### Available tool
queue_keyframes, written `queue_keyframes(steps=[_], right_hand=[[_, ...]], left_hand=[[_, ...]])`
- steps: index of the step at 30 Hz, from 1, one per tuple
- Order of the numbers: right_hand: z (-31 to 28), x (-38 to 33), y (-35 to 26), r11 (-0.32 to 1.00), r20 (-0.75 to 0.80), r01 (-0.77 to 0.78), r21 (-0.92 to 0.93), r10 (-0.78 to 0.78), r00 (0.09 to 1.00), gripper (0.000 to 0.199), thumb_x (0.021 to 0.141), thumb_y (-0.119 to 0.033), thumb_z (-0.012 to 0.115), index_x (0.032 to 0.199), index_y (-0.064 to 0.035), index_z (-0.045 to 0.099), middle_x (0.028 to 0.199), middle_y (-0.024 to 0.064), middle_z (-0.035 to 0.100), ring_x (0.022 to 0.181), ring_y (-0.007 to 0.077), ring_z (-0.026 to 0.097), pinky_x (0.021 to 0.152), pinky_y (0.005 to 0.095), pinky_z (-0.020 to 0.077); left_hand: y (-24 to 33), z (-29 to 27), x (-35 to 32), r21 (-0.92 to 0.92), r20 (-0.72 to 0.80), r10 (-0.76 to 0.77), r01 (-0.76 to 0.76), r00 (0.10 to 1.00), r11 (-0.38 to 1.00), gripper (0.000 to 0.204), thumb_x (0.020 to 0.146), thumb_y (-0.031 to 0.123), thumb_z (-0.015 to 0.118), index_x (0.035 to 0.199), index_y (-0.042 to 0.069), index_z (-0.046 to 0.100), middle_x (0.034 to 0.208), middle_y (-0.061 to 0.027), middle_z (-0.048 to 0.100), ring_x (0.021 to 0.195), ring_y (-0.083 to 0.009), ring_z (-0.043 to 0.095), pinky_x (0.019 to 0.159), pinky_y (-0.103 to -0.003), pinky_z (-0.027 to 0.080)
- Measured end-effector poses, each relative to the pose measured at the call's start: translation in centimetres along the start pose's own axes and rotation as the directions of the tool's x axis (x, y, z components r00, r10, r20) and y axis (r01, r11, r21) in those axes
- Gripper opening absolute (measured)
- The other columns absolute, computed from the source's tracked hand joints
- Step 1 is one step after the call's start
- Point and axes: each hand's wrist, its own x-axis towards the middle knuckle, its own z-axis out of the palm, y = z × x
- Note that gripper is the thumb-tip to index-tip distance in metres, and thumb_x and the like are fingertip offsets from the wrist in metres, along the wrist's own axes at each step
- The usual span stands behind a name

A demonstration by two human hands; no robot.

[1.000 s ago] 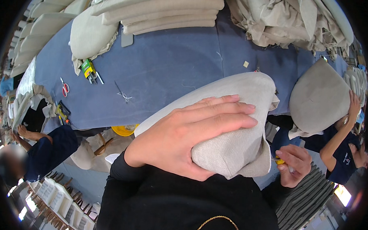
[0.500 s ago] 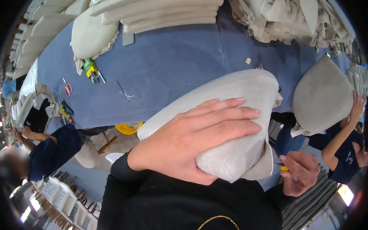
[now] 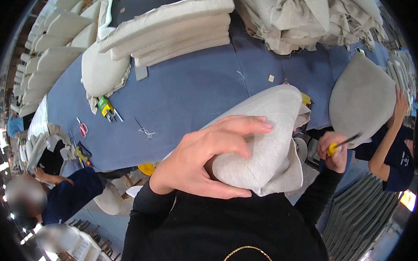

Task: The person stuffs a white fabric cushion cover with loose white filling. They repeatedly insert small amounts of filling using a yellow-handled screwdriver to push the material deep into the cover, then smooth and adjust the cushion shape by hand. The process is repeated multiple times to gradually fill the cushion.

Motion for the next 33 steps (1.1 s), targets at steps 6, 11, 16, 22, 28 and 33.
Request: queue_keyframes(steps=[6,11,16,22,28,33], right_hand=[[10.8,6.2,-0.4,0.970,-0.261,0.099,0.221,-0.039,0.964,0.062,0.103,-0.067,0.061,0.101,-0.0046,0.064,0.128,0.0314,0.070,0.052,0.0083,0.053,0.049,0.0220,0.0408],[12.7,7.0,0.1,0.984,-0.272,0.088,0.158,-0.042,0.961,0.064,0.102,-0.067,0.061,0.094,-0.0041,0.064,0.136,0.0301,0.070,0.051,0.0070,0.052,0.049,0.0212,0.0410],[12.6,6.4,0.3,0.980,-0.241,0.096,0.172,-0.053,0.969,0.063,0.105,-0.066,0.057,0.095,-0.0039,0.063,0.136,0.0293,0.070,0.050,0.0073,0.051,0.049,0.0207,0.0408],[11.0,6.4,-3.0,0.944,-0.074,0.046,0.326,-0.023,0.997,0.066,0.107,-0.063,0.055,0.113,0.0015,0.063,0.129,0.0273,0.071,0.052,0.0076,0.054,0.050,0.0212,0.0422],[11.0,9.6,-8.3,0.946,-0.028,0.076,0.316,-0.071,0.997,0.066,0.108,-0.055,0.059,0.142,0.0017,0.055,0.104,0.0157,0.067,0.058,0.0072,0.054,0.052,0.0207,0.0426],[13.4,13.6,-9.6,0.862,0.213,-0.006,0.506,-0.118,0.970,0.083,0.108,-0.066,0.053,0.164,-0.0089,0.032,0.102,0.0142,0.066,0.055,0.0092,0.052,0.052,0.0207,0.0411]], left_hand=[[-0.1,0.6,1.3,0.206,0.042,0.081,-0.088,0.996,0.975,0.068,0.071,0.017,0.102,0.126,0.006,0.064,0.145,-0.0274,0.066,0.136,-0.0479,0.064,0.112,-0.059,0.050],[-0.2,0.8,1.5,0.198,0.035,0.047,-0.053,0.998,0.979,0.066,0.070,0.018,0.103,0.123,0.006,0.066,0.144,-0.0277,0.066,0.137,-0.0503,0.062,0.112,-0.059,0.050],[-0.4,1.6,0.5,0.079,0.019,0.013,-0.015,1.000,0.997,0.066,0.069,0.019,0.103,0.123,0.006,0.068,0.148,-0.0274,0.064,0.140,-0.0509,0.059,0.114,-0.059,0.049],[0.4,0.4,1.8,0.070,0.268,-0.077,0.060,0.960,0.996,0.059,0.075,0.020,0.099,0.126,0.011,0.071,0.153,-0.0236,0.061,0.147,-0.0518,0.052,0.116,-0.061,0.042],[-0.1,-0.3,3.9,-0.087,0.467,0.079,-0.043,0.881,0.995,0.042,0.079,0.022,0.096,0.115,0.011,0.078,0.147,-0.0236,0.065,0.143,-0.0525,0.055,0.114,-0.062,0.041],[2.1,-1.2,5.8,0.203,0.160,-0.366,0.333,0.917,0.921,0.029,0.082,0.013,0.092,0.106,0.004,0.079,0.133,-0.0196,0.074,0.125,-0.0332,0.072,0.100,-0.041,0.055]])
